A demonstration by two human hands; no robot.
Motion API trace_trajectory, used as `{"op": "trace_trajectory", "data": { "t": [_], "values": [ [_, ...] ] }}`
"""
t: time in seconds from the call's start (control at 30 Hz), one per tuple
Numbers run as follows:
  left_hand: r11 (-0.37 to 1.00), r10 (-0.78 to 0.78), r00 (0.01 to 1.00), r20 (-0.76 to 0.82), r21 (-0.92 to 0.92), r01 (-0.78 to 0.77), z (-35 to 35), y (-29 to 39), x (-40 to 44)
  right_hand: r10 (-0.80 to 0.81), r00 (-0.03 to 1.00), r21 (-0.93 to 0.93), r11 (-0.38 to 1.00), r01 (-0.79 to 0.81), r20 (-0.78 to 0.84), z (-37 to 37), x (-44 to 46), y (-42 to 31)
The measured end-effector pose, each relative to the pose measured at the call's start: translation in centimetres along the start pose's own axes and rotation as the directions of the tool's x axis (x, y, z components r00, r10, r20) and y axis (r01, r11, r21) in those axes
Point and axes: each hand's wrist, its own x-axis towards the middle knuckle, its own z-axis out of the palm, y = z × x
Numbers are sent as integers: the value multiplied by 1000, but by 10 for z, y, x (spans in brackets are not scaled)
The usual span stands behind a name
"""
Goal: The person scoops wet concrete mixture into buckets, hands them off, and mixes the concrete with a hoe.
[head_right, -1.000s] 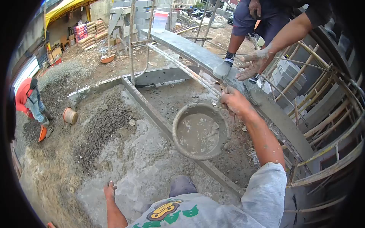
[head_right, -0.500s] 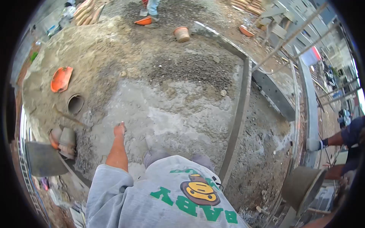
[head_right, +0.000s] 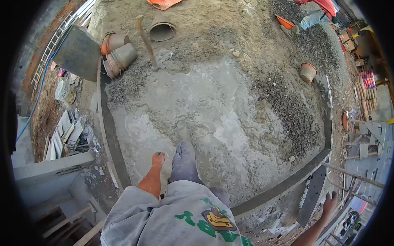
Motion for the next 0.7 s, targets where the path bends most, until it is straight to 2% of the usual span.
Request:
{"op": "trace_trajectory", "data": {
  "t": [0.03,0.07,0.1,0.13,0.17,0.2,0.27,0.33,0.4,0.47,0.53,0.57,0.6,0.67,0.7],
  "values": [
    [999,-51,999,-14,7,51,-17,7,-2,-119,968,-60,989,136,223,23,-6,-118],
    [994,-104,994,-26,19,104,-34,10,-3,-86,920,133,990,38,381,65,-5,-186],
    [989,-151,988,-40,-13,151,-41,4,15,-251,879,230,959,168,404,105,-7,-235],
    [982,-185,981,-55,-39,183,-52,0,39,-192,838,242,968,74,511,140,-11,-286],
    [975,-219,974,-61,-52,216,-71,-2,58,-213,743,238,968,74,634,178,-9,-319],
    [979,-166,984,-63,-134,156,-101,14,75,-175,660,174,982,68,730,153,-13,-407],
    [953,-51,996,-73,-302,26,-184,89,83,-253,594,232,966,113,764,171,-2,-480],
    [889,12,994,-108,-454,-60,-270,171,84,-350,593,329,933,149,725,166,16,-545],
    [807,69,975,-211,-563,-179,-323,200,121,-410,618,408,900,155,671,167,43,-591],
    [706,120,946,-302,-643,-295,-366,244,123,-466,653,453,868,204,597,185,78,-635],
    [676,141,915,-378,-638,-368,-373,266,123,-516,687,452,842,296,511,220,127,-679],
    [658,153,897,-414,-634,-405,-371,277,121,-496,685,435,855,281,533,235,142,-694],
    [726,36,926,-376,-627,-283,-365,289,105,-477,684,422,867,263,552,251,155,-714],
    [807,-96,937,-336,-577,-124,-323,258,119,-449,667,385,887,254,595,291,182,-763],
    [762,-119,913,-390,-626,-168,-290,224,132,-438,647,355,897,265,624,314,192,-786]
  ]
}}
